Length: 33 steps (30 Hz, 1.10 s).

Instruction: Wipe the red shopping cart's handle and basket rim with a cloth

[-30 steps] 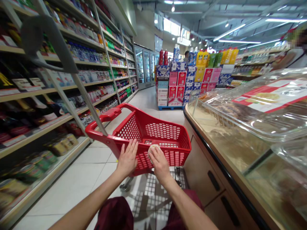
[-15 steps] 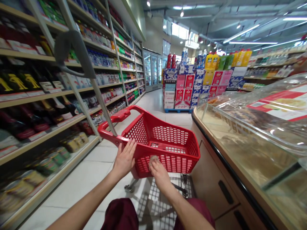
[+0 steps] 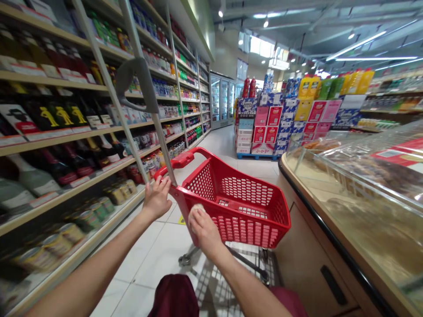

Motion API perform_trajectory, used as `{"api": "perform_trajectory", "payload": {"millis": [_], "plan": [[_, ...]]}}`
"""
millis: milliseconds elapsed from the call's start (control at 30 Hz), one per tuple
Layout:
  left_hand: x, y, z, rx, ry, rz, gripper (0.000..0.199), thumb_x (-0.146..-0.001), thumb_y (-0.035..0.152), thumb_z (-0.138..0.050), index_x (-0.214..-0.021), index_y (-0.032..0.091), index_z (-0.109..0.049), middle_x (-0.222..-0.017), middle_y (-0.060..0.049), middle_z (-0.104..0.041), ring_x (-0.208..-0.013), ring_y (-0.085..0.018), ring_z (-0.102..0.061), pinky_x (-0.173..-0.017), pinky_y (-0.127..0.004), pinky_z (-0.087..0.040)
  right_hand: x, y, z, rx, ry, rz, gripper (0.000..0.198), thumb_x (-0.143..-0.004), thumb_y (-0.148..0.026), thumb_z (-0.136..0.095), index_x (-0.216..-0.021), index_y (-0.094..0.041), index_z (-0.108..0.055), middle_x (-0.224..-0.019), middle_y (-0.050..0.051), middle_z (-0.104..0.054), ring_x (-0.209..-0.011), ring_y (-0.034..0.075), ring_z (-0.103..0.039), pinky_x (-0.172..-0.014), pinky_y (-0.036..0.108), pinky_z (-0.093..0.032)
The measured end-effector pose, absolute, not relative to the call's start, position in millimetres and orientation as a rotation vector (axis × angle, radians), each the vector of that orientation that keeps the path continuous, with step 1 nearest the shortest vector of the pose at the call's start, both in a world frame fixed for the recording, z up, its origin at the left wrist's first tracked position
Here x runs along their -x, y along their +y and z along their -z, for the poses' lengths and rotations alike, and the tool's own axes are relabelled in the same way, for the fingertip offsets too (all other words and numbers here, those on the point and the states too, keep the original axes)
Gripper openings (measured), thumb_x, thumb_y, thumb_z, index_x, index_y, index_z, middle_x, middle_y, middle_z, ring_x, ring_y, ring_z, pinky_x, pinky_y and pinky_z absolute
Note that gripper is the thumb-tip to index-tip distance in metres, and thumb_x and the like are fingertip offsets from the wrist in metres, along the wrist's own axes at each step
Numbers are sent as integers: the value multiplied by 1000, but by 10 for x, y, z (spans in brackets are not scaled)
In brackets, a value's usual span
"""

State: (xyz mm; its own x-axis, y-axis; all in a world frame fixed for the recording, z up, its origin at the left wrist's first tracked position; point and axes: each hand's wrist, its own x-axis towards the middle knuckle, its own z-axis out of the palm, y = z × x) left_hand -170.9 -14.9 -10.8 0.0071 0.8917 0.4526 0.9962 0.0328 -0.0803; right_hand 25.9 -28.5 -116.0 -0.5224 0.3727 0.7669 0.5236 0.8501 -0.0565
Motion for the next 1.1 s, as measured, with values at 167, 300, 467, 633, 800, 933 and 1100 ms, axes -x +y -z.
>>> {"api": "perform_trajectory", "payload": {"millis": [167,300,467,633,800,933,1100], "plan": [[1710,-184,148,1939,-1882,320,65,-61,17,-39,-126,8,-35,-137,-10,-31,-129,-26,-19,-101,-56,-14,210,-126,921,660,-2144,252,30,-86,-14,-38,-111,-13,-55,-124,10,-49,-124,21,-30,-101,41,-33],[1740,-257,183,1963,-1818,359,65,-62,15,-39,-127,11,-35,-138,-9,-29,-129,-26,-19,-101,-55,-12,190,-207,1205,590,-2371,207,24,-85,-16,-43,-102,-15,-60,-112,8,-58,-116,19,-42,-92,35,-43],[1628,-364,237,1885,-1805,524,61,-67,14,-37,-128,9,-31,-136,-12,-33,-127,-23,-24,-103,-52,-10,-153,-289,1096,673,-2154,234,33,-86,-13,-36,-114,-13,-53,-127,10,-45,-127,21,-23,-102,44,-31],[1262,-461,367,1975,-1597,619,58,-73,17,-36,-130,8,-28,-138,-12,-28,-129,-20,-20,-106,-44,-7,-572,-348,1288,724,-2170,247,33,-87,-11,-33,-110,-16,-56,-112,9,-59,-121,17,-36,-95,38,-41],[956,-370,475,2166,-1586,431,57,-69,16,-39,-126,9,-36,-136,-11,-33,-128,-23,-22,-105,-47,-9,-891,-403,1422,827,-2102,240,35,-85,-11,-38,-116,-16,-51,-124,10,-49,-125,20,-29,-98,43,-36],[867,-315,495,2130,-1654,374,57,-68,16,-39,-124,3,-39,-133,-15,-36,-127,-26,-24,-104,-47,-14,-1154,-377,1461,896,-2047,321,32,-85,-9,-36,-110,-13,-57,-117,12,-55,-123,21,-33,-96,43,-39],[844,-322,478,2098,-1619,353,56,-68,16,-38,-123,5,-40,-132,-15,-39,-125,-26,-29,-104,-48,-15,-1363,-519,1654,1000,-2150,276,33,-85,-10,-36,-110,-16,-56,-114,10,-57,-119,19,-39,-92,39,-43]]}}
